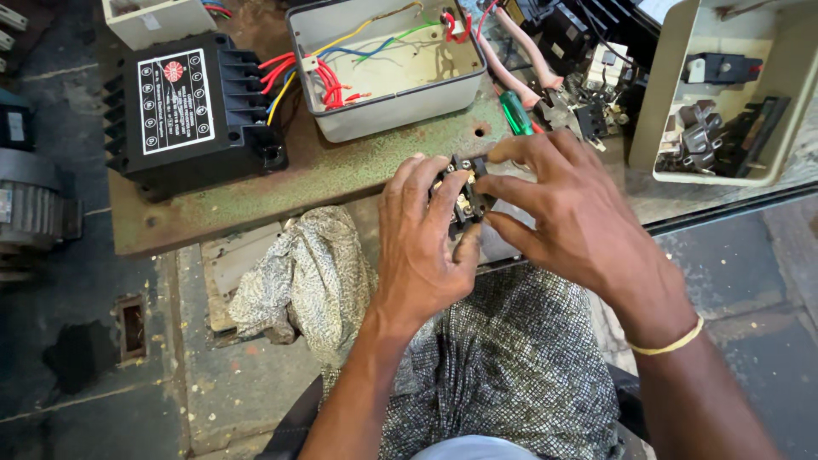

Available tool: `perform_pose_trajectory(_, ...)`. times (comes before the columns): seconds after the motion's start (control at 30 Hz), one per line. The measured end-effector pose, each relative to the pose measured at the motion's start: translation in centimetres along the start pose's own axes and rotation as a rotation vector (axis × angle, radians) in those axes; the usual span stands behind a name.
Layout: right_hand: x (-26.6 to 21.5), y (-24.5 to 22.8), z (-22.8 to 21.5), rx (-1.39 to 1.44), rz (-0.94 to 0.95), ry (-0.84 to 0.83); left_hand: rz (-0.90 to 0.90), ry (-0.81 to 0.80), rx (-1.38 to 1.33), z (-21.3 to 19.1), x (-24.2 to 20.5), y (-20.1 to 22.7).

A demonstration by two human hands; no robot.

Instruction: The person uses a screwdriver to tighten screws on a terminal block and handles small electrical components, placing them inside a white plastic box on a workbench.

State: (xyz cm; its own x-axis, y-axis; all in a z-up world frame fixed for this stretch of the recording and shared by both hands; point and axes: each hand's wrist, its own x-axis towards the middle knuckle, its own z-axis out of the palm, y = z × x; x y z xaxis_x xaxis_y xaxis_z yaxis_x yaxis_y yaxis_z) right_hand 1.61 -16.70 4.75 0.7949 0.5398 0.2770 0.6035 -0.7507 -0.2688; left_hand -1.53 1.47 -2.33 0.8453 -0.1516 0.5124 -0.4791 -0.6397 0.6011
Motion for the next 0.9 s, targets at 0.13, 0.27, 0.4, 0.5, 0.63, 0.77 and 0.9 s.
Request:
perform_pose_trajectory(0.13, 0.5, -0.3, -0.6, -0.048, -0.019, -0.038, 0.005, 0.007, -0.007, 0.0, -0.1, -0.1)
perform_pose_trajectory(0.27, 1.0, -0.4, -1.2, -0.100, -0.050, -0.045, 0.014, 0.002, -0.008, -0.1, -0.1, -0.1)
perform_pose_trajectory(0.4, 1.3, -0.2, -1.5, -0.081, -0.110, -0.060, 0.021, 0.013, 0.009, 0.0, -0.1, -0.1)
perform_pose_trajectory(0.5, 1.4, 0.0, -1.3, -0.091, -0.161, -0.052, 0.021, 0.010, -0.001, 0.0, -0.1, -0.2)
perform_pose_trajectory(0.63, 1.0, 0.4, -1.2, -0.067, -0.205, -0.041, 0.022, 0.003, -0.002, 0.0, -0.1, -0.3)
perform_pose_trajectory(0.77, 0.9, 0.7, -0.9, -0.057, -0.245, -0.010, 0.022, 0.008, -0.002, 0.1, -0.1, -0.3)
perform_pose_trajectory(0.9, 0.7, 1.0, -0.7, -0.089, -0.318, 0.012, 0.021, 0.003, 0.005, 0.1, -0.2, -0.3)
